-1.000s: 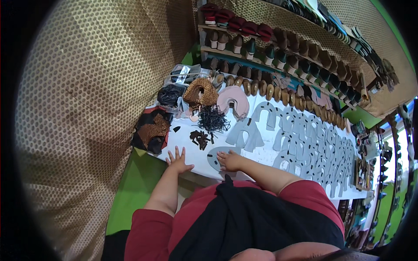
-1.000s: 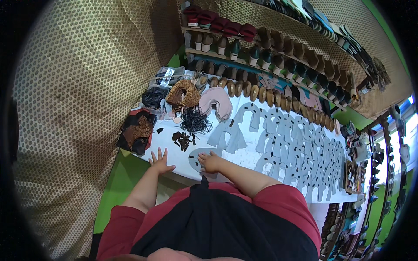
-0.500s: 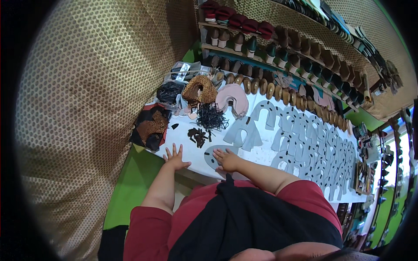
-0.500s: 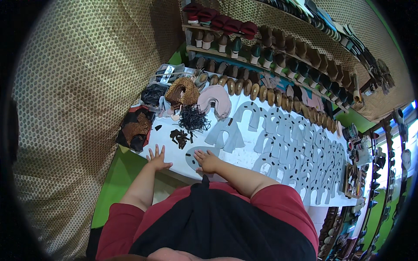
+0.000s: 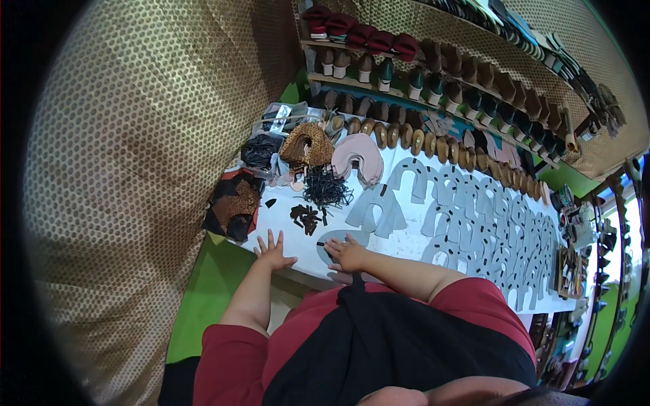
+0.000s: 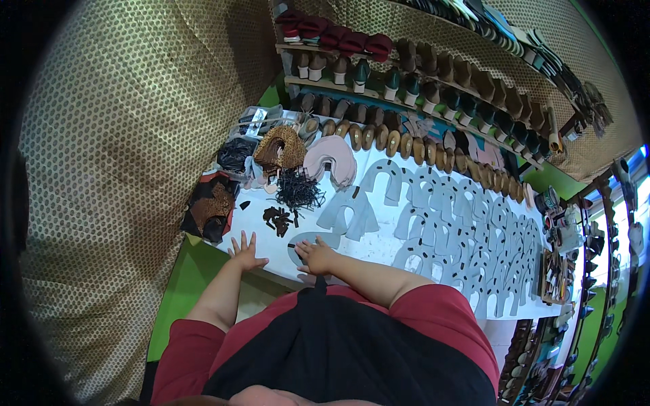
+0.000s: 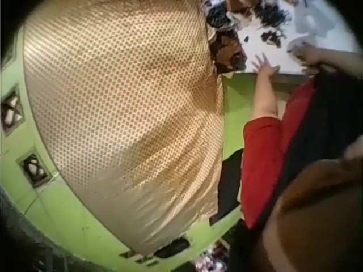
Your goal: Manually applying small reinforcement patches or decorative elements to white shoe upper components on a workbench.
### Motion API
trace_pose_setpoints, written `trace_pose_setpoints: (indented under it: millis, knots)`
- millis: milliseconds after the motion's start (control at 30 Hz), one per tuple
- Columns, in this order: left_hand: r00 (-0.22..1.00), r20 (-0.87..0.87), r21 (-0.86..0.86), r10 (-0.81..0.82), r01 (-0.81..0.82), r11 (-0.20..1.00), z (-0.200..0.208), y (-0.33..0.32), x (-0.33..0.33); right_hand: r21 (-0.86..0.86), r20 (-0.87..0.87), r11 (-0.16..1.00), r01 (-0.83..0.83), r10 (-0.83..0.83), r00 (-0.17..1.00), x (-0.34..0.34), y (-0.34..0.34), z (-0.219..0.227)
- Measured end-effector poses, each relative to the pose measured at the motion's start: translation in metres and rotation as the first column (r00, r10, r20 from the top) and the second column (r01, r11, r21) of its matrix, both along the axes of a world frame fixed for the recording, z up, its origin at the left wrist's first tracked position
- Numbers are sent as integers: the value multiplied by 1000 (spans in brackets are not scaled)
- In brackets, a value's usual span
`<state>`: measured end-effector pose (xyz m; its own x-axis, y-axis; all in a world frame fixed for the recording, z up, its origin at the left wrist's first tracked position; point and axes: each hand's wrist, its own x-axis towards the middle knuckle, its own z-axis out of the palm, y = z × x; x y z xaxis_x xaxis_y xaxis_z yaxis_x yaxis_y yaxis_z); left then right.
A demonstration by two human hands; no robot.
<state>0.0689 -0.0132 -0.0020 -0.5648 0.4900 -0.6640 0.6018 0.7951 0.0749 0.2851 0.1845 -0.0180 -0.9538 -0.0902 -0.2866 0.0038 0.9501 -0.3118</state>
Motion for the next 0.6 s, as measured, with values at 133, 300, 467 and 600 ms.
trace_pose_setpoints:
  millis: [133, 300, 467, 600]
  knots:
    - [1000, -13, -18, -15, 15, 1000, 3, 6, 0, -14, -37, 999, 37, -38, 999, -2, 10, -16]
    - [1000, -9, -21, -4, 4, 1000, 0, 0, 0, 34, -79, 991, 130, -127, 989, -27, 15, 7]
    - [1000, -15, -6, -19, 19, 1000, -2, 1, -1, -120, -339, 951, 285, -309, 888, -35, 18, 2]
    - [1000, -6, 8, -31, 31, 999, -2, 6, -1, -64, -101, 974, 216, -222, 970, -33, 36, 4]
